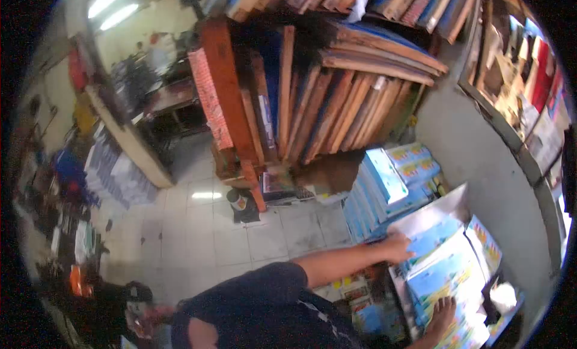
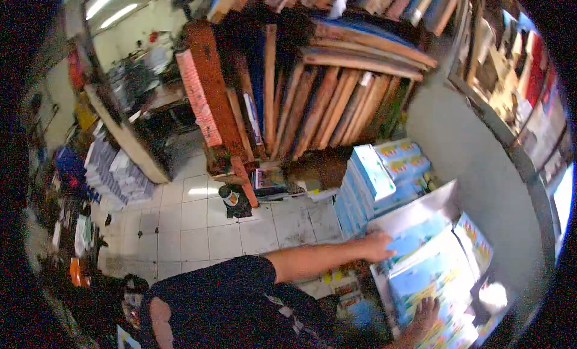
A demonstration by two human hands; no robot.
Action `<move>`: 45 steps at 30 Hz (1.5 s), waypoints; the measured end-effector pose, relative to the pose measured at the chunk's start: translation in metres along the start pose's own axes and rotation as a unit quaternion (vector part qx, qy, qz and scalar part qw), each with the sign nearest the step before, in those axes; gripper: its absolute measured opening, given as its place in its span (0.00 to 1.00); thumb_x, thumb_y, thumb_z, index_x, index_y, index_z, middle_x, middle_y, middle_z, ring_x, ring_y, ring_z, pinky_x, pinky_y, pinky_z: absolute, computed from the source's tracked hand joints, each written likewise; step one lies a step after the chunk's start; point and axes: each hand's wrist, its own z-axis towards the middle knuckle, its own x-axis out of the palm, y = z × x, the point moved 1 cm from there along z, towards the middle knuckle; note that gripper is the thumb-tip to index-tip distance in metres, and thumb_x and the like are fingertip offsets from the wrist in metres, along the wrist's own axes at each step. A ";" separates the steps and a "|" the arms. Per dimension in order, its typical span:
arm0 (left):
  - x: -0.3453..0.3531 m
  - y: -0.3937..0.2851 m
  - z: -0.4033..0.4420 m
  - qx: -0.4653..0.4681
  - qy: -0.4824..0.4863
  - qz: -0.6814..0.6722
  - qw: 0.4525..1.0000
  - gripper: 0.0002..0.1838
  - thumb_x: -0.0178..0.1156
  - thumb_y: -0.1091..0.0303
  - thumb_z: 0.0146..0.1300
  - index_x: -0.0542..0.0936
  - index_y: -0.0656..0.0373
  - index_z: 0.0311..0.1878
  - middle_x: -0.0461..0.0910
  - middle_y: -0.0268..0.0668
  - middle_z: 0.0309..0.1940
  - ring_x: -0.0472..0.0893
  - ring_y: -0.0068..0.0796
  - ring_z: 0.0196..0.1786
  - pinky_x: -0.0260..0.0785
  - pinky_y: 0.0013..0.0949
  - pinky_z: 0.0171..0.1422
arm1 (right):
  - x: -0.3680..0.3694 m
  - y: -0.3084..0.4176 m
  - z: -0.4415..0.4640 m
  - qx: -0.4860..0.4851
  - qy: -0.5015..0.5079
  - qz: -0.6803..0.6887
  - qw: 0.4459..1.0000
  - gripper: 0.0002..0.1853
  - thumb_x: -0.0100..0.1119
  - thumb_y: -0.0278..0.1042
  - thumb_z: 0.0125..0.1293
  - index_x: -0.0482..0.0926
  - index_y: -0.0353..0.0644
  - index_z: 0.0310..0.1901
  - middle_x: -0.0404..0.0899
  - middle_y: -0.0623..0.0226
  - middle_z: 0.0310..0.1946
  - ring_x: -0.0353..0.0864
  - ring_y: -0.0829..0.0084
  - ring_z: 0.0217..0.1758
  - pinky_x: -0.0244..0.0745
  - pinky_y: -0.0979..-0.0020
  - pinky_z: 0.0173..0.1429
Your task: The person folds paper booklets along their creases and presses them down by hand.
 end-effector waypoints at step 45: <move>-0.124 -0.025 0.024 -0.068 -0.145 -0.264 0.951 0.17 0.57 0.73 0.65 0.69 0.66 0.55 0.76 0.41 0.45 0.76 0.29 0.45 0.70 0.36 0.52 | 0.193 -0.014 0.073 -0.168 0.237 -0.649 0.703 0.52 0.62 0.68 0.54 0.58 0.38 0.71 0.50 0.47 0.74 0.44 0.50 0.78 0.42 0.46 0.77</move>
